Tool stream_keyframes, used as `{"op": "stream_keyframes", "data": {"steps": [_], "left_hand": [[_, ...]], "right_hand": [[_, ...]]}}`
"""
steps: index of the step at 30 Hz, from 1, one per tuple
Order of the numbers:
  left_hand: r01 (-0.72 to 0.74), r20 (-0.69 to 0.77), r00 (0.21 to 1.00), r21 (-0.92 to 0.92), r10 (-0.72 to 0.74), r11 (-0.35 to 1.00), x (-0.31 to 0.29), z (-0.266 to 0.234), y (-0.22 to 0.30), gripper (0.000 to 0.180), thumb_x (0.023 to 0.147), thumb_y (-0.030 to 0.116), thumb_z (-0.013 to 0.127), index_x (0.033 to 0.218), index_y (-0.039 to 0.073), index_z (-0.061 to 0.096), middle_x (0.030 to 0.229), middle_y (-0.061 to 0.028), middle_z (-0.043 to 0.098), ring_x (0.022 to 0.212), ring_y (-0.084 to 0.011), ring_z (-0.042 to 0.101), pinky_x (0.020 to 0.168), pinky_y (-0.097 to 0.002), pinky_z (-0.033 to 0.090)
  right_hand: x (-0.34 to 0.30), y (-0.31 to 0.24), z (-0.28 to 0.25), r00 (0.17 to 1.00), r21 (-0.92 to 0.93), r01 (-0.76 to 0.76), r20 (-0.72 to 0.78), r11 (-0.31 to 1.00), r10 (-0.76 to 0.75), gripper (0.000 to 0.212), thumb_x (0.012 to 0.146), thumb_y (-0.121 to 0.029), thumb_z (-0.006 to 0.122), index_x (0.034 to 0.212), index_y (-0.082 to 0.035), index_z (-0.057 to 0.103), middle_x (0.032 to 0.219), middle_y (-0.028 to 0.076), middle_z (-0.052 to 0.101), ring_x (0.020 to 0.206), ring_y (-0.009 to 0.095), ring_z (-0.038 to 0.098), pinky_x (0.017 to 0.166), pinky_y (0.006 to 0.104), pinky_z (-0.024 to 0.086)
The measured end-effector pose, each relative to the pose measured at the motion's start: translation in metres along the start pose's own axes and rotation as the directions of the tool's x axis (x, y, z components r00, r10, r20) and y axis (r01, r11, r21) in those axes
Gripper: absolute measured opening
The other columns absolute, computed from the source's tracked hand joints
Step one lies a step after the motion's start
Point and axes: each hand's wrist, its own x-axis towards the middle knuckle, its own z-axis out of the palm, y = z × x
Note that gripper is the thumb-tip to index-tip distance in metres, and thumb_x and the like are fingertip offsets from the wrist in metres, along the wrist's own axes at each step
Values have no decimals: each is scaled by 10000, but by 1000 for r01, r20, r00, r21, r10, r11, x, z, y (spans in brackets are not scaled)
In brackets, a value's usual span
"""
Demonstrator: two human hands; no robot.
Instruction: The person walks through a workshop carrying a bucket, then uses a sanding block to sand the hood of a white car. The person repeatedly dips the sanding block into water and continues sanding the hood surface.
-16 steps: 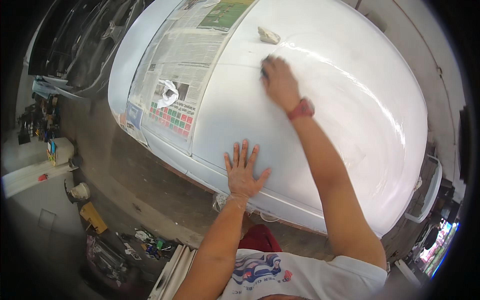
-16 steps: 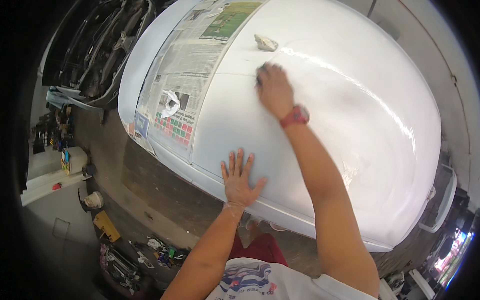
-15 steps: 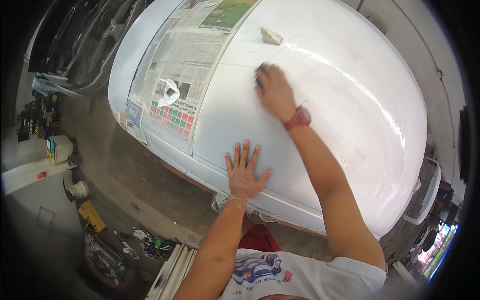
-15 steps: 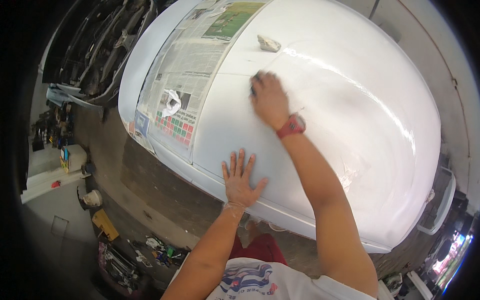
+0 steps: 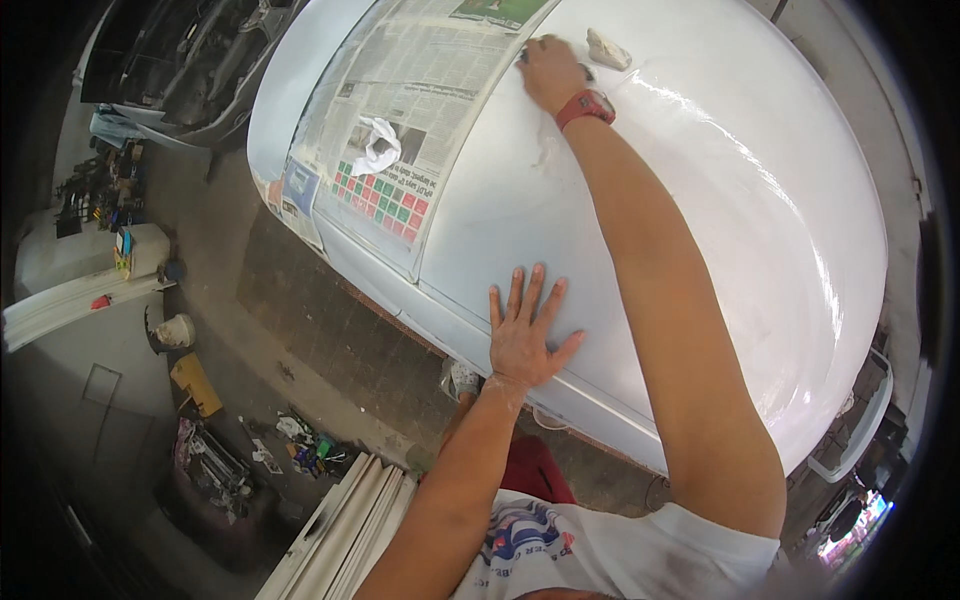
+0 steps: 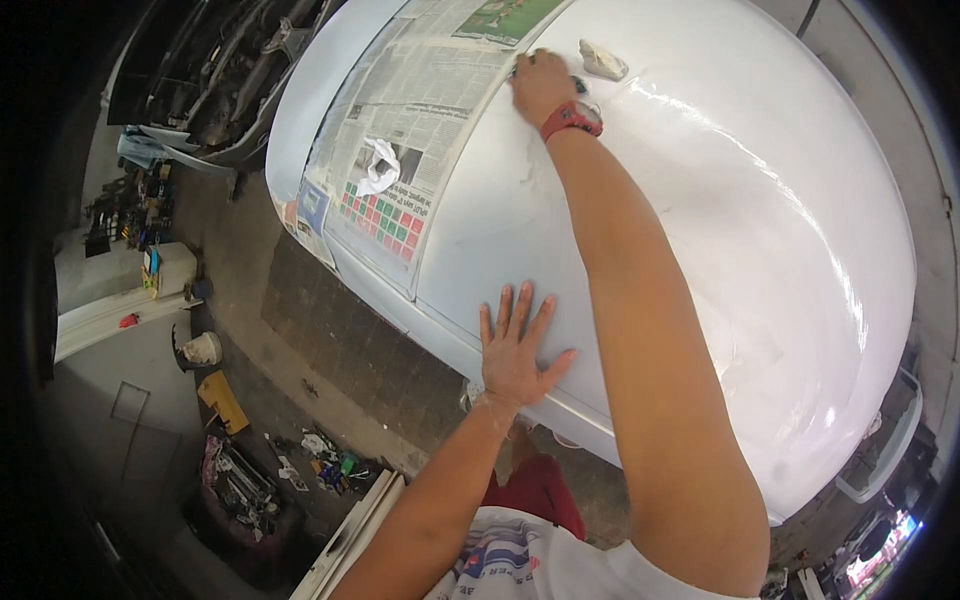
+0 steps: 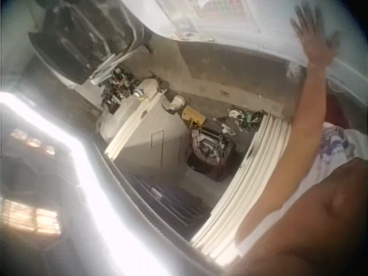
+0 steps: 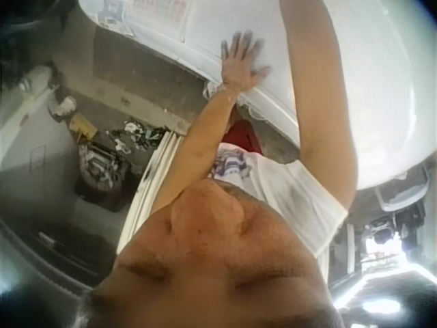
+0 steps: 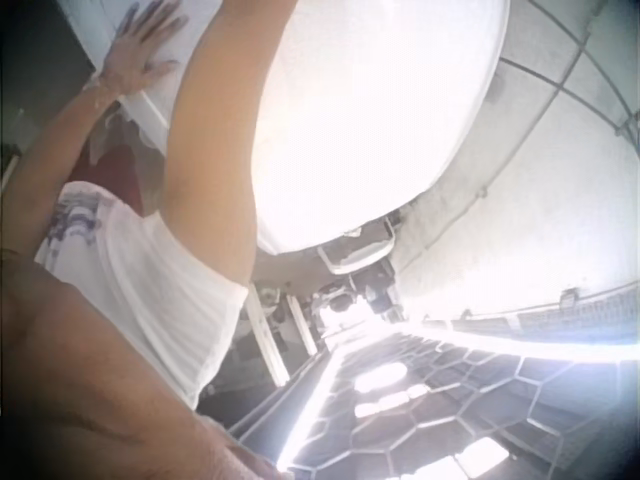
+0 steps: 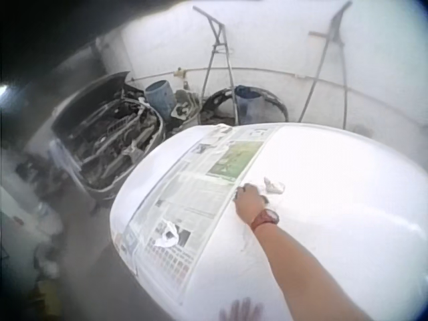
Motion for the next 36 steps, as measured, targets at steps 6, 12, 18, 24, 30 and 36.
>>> {"op": "stream_keyframes", "data": {"steps": [6, 12, 18, 24, 30, 36], "left_hand": [[-3, -26, 1000, 7, 3, 1000, 2, 0, 4, 804, 902, 554, 709, 1564, 139, 522, 1676, -225, 377, 1555, -503, 294, 1227, -728, 124], [5, 10, 1000, 38, -5, 999, -1, 6, 5, 821, 897, 542, 713, 1575, 135, 493, 1674, -218, 374, 1575, -478, 261, 1246, -702, 110], [-1, -1, 1000, 105, 1, 994, -4, 5, 11, 868, 921, 549, 691, 1645, 174, 395, 1749, -164, 249, 1620, -419, 170, 1281, -650, 48], [-3, 0, 1000, 154, 3, 988, -7, 8, 13, 859, 942, 542, 674, 1661, 188, 365, 1766, -141, 209, 1629, -402, 149, 1290, -633, 46], [-37, -41, 998, 180, 46, 983, -12, 13, 9, 819, 977, 524, 646, 1667, 196, 350, 1770, -128, 202, 1631, -394, 142, 1291, -630, 56], [-71, -113, 989, 169, 91, 983, -16, 15, 4, 846, 989, 538, 630, 1686, 198, 293, 1771, -152, 183, 1633, -407, 120, 1286, -638, 49]], "right_hand": [[-113, -113, -15, 935, 182, 256, 203, 949, -291, 364, 943, -196, 596, 1244, -28, 711, 1324, 176, 635, 1259, 369, 556, 1113, 481, 431], [-195, -122, -79, 867, 496, 292, 224, 818, -445, 359, 837, -44, 646, 1191, -61, 709, 1342, 155, 652, 1352, 369, 539, 1180, 476, 402], [-207, 26, -193, 999, 31, -17, 45, 999, 16, 391, 830, -15, 632, 1206, -102, 696, 1343, 98, 683, 1233, 372, 583, 1035, 508, 467], [-304, 49, -264, 910, -128, -406, -142, 905, 388, 461, 852, -19, 655, 1312, -50, 658, 1313, 164, 666, 1168, 426, 585, 1045, 535, 448], [-357, -63, -284, 908, 241, -416, 57, 877, 415, 669, 1000, -248, 686, 1577, -22, 432, 1621, 283, 388, 1478, 463, 370, 1223, 567, 302], [-506, -50, -329, 641, -41, -757, -241, 652, 729, 611, 1063, -327, 619, 1587, -70, 436, 1662, 228, 364, 1559, 422, 298, 1269, 586, 228]]}}
